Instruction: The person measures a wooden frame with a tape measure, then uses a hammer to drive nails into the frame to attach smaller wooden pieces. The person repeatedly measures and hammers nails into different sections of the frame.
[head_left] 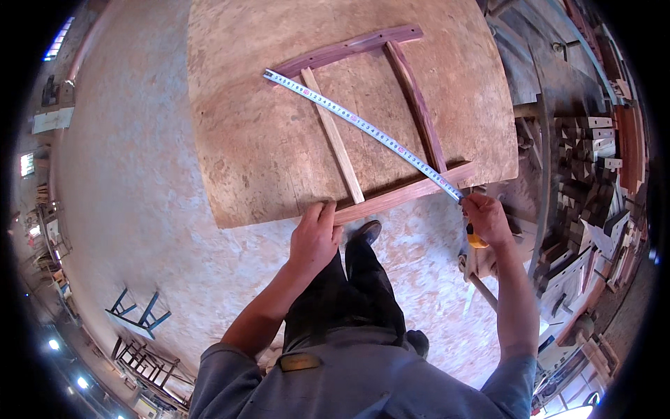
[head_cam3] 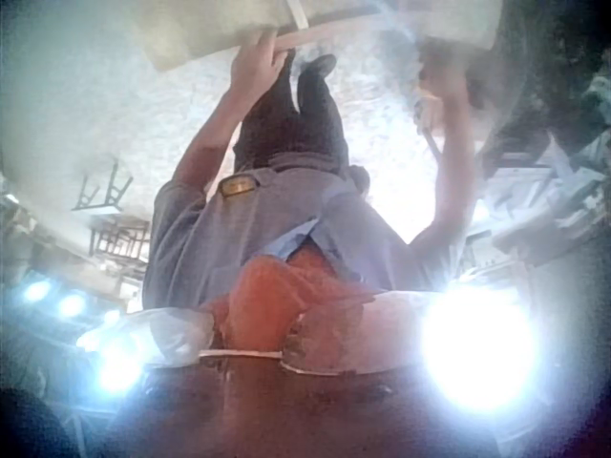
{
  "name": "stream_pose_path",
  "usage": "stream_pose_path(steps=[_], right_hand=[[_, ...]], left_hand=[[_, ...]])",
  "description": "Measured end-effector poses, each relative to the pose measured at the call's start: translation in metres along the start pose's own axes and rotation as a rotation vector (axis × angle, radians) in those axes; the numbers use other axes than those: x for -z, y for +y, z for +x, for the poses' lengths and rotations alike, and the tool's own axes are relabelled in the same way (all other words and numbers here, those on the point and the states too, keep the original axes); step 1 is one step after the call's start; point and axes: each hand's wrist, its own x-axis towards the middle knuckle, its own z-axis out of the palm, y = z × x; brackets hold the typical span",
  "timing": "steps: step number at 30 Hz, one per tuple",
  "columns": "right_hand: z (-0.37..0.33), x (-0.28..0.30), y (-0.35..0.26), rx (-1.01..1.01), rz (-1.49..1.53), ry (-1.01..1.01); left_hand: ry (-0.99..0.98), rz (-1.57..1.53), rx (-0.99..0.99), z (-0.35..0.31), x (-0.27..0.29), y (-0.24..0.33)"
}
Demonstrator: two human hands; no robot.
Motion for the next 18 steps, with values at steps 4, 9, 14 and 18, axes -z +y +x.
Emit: stream_pose_path(steps=[4, 9, 14, 18], right_hand=[[0.001, 0.008, -0.003, 0.069, -0.047, 0.004], [0.011, 0.024, -0.013, 0.068, -0.257, 0.046], [0.03, 0.04, -0.001, 0.221, -0.294, 0.098], [0.045, 0.043, 0.017, 0.291, -0.306, 0.06]], left_hand=[[-0.008, 0.038, -0.031, 0.004, -0.001, 0.002], [-0.07, 0.088, -0.062, 0.002, -0.001, -0.002], [-0.154, 0.17, -0.044, 0.005, -0.005, 0.0], [-0.184, 0.197, -0.024, 0.006, -0.005, 0.001]])
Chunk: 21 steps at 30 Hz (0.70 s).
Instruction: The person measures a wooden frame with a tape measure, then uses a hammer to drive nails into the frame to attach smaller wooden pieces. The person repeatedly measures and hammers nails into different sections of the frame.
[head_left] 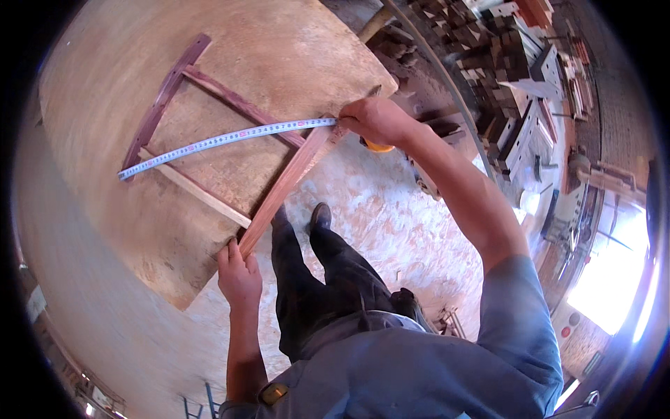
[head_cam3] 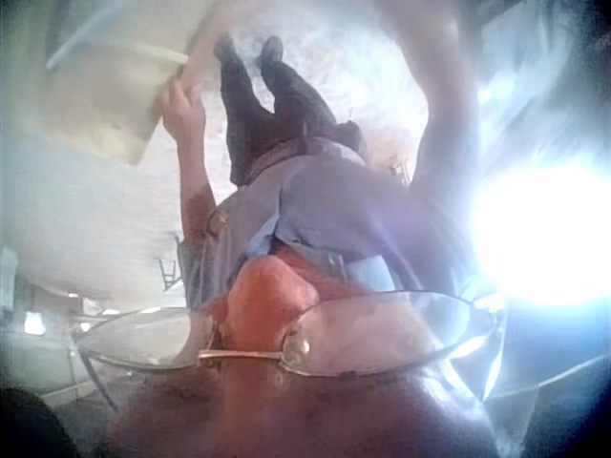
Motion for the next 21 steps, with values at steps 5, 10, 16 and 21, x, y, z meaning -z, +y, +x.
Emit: stream_pose_path(steps=[5, 10, 16, 21], right_hand=[[0.004, 0.005, 0.006, 0.042, 0.022, -0.013], [0.008, 0.005, 0.012, 0.027, 0.081, -0.052], [0.01, 0.007, 0.02, -0.041, 0.167, -0.147], [0.009, 0.001, 0.028, -0.01, 0.18, -0.107]], left_hand=[[-0.034, 0.011, 0.047, 0.001, 0.005, 0.006], [0.013, 0.011, -0.037, 0.002, 0.005, 0.005], [0.007, 0.056, -0.039, 0.001, 0.005, 0.005], [0.027, 0.084, -0.072, 0.001, 0.002, 0.002]])
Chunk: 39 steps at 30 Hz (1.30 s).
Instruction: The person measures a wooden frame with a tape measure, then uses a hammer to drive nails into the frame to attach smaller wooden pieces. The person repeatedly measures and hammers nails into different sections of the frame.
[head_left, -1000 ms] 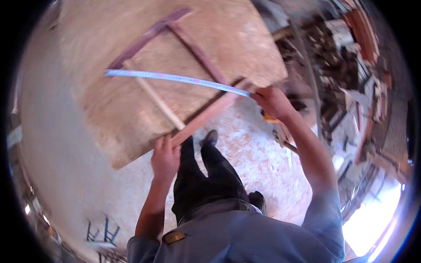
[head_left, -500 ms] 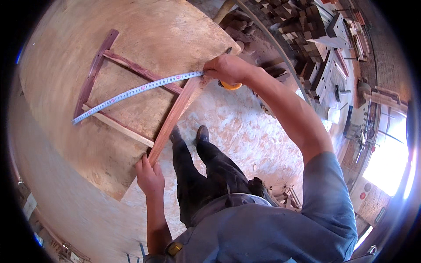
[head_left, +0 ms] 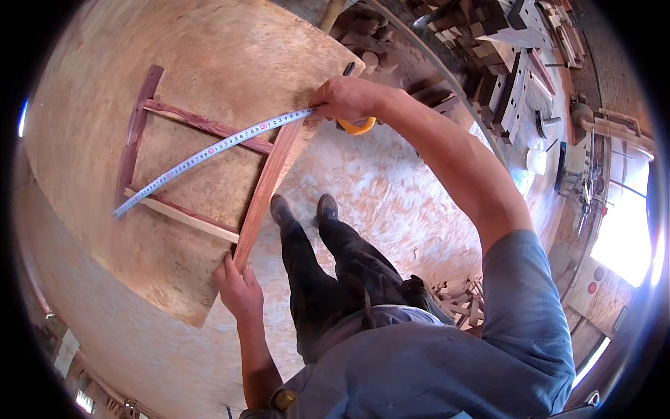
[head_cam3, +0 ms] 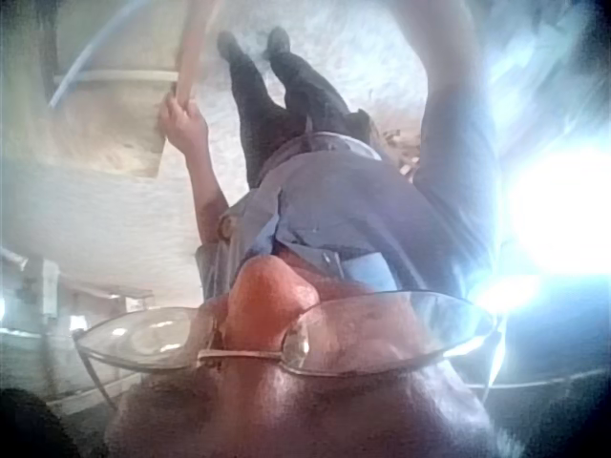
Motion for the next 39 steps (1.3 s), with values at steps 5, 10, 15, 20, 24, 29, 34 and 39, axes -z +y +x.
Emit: stream_pose_path(steps=[5, 10, 15, 20, 24, 29, 34, 39], right_hand=[[0.003, -0.005, 0.006, 0.032, -0.001, 0.007], [0.003, -0.002, 0.004, 0.034, -0.022, 0.01], [0.001, 0.0, 0.001, 0.008, -0.018, 0.015], [0.003, 0.0, 0.0, -0.023, -0.014, -0.001], [0.003, -0.001, -0.001, -0.021, -0.022, 0.011], [-0.001, 0.001, -0.005, -0.049, 0.016, 0.005], [-0.005, 0.003, -0.003, -0.057, 0.036, 0.006], [-0.005, 0.002, -0.01, 0.021, -0.074, 0.052]], left_hand=[[-0.02, 0.001, 0.012, 0.0, -0.001, -0.001], [-0.008, 0.011, 0.008, -0.001, -0.001, 0.0], [0.017, -0.003, -0.011, -0.001, -0.003, -0.002], [0.058, -0.001, -0.055, -0.001, -0.005, -0.005], [0.028, 0.006, -0.034, -0.001, -0.005, -0.006], [0.023, 0.004, -0.031, -0.001, -0.005, -0.004], [0.004, 0.014, -0.014, -0.001, -0.005, 0.001], [0.015, 0.009, -0.015, -0.002, -0.007, -0.002]])
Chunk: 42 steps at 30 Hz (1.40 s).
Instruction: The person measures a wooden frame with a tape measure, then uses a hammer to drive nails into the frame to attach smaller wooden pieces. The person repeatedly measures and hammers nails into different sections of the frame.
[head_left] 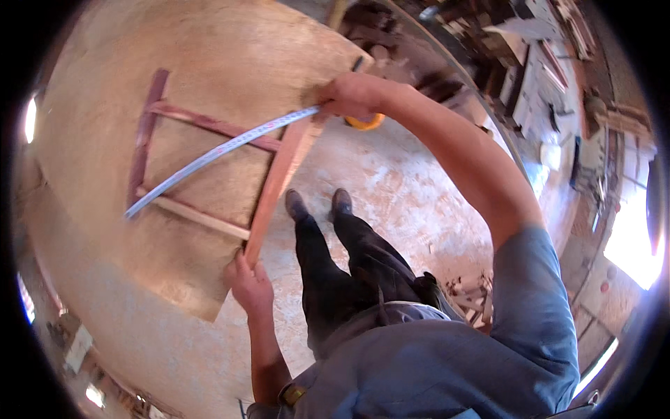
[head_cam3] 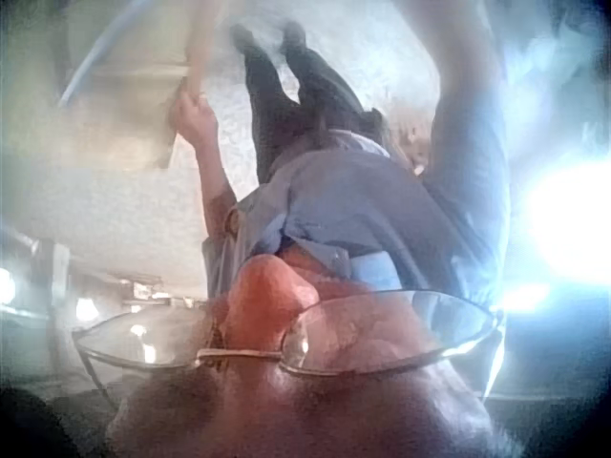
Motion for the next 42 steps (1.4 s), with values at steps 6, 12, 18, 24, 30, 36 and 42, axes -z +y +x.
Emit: stream_pose_path(steps=[6, 12, 18, 24, 30, 36, 42], right_hand=[[-0.041, 0.005, -0.03, 0.05, 0.131, 0.041], [-0.145, -0.049, -0.056, -0.371, 0.595, 0.171], [-0.262, -0.133, -0.102, -0.702, 1.01, 0.318], [-0.33, -0.222, -0.134, -0.767, 1.105, 0.494], [-0.375, -0.283, -0.153, -0.799, 1.211, 0.736], [-0.41, -0.334, -0.141, -0.812, 1.262, 0.834], [-0.475, -0.39, -0.114, -0.892, 1.478, 0.927]], left_hand=[[-0.081, 0.009, 0.01, 0.008, 0.024, -0.003], [-0.098, -0.013, 0.094, 0.044, 0.044, -0.034], [-0.208, -0.407, 0.543, 0.135, 0.039, -0.073], [-0.053, -0.664, 0.514, 0.169, 0.018, -0.072], [-0.105, -0.661, 0.543, 0.181, 0.02, -0.065], [-0.084, -0.612, 0.56, 0.203, 0.027, -0.081], [0.067, -0.813, 0.68, 0.15, 0.054, -0.022]])
